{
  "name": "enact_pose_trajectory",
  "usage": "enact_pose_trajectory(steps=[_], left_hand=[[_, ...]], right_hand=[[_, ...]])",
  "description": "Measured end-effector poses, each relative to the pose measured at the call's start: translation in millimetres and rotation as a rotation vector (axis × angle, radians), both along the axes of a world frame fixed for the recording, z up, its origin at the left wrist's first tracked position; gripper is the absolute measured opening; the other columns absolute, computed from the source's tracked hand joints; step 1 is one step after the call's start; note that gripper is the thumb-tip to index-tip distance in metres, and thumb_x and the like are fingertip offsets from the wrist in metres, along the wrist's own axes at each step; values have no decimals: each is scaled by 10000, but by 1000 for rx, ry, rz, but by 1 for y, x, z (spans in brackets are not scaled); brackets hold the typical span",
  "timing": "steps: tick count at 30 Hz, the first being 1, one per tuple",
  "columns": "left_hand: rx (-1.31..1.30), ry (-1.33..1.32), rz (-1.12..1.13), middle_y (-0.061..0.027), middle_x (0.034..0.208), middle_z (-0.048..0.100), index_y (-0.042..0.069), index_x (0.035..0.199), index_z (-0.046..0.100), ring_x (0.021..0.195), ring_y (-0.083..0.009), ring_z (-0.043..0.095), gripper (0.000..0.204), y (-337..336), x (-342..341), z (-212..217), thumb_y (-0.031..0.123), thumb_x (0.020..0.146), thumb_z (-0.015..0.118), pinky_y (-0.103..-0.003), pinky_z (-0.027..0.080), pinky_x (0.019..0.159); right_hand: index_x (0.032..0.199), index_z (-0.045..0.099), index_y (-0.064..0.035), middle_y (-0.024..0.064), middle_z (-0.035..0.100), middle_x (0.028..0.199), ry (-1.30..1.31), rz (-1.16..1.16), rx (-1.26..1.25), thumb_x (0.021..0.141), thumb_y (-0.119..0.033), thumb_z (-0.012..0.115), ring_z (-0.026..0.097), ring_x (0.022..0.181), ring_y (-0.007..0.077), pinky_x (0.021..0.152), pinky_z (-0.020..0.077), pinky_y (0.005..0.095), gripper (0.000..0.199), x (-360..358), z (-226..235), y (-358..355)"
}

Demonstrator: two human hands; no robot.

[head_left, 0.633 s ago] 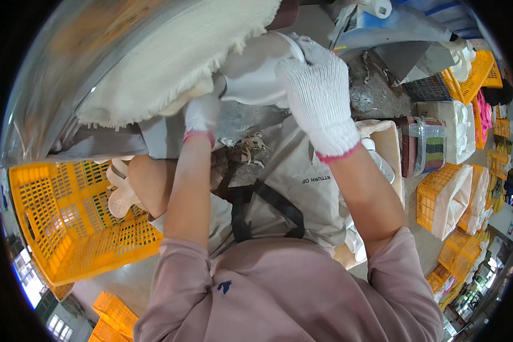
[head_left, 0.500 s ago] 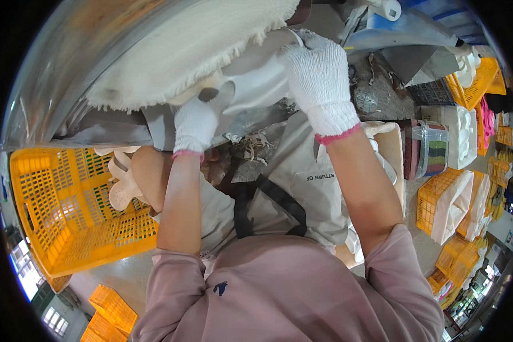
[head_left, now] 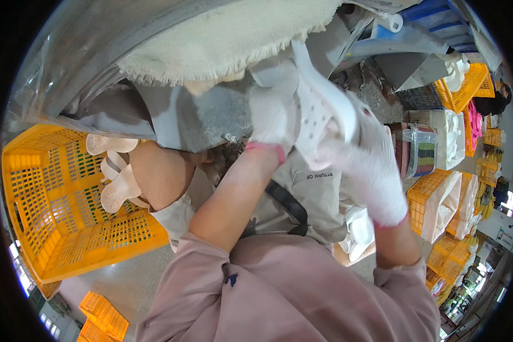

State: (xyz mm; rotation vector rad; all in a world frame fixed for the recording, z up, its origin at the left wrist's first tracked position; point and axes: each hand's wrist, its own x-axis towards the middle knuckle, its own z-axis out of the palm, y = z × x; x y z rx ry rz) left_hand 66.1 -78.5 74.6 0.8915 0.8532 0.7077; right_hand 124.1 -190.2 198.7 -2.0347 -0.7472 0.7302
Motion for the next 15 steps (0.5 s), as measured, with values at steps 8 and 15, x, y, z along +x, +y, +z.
enact_pose_trajectory(steps=[8,15], left_hand=[[1401,1038,-718,-144,1173,764,80,1177,709,1101,-374,718,374,77,34,-27,362,933,739,-409,581,934],[726,1149,-496,-291,1284,701,52,1353,700,1238,-389,674,891,105,-87,-33,799,893,545,-437,515,1029]], right_hand=[[1191,699,-4,248,725,1074,-548,-89,291,855,-307,728,699,1023,437,894,559,446,453,29,-43,36],[1032,757,-28,247,735,936,-668,58,125,855,-345,686,720,948,441,841,589,504,370,64,-84,74]])
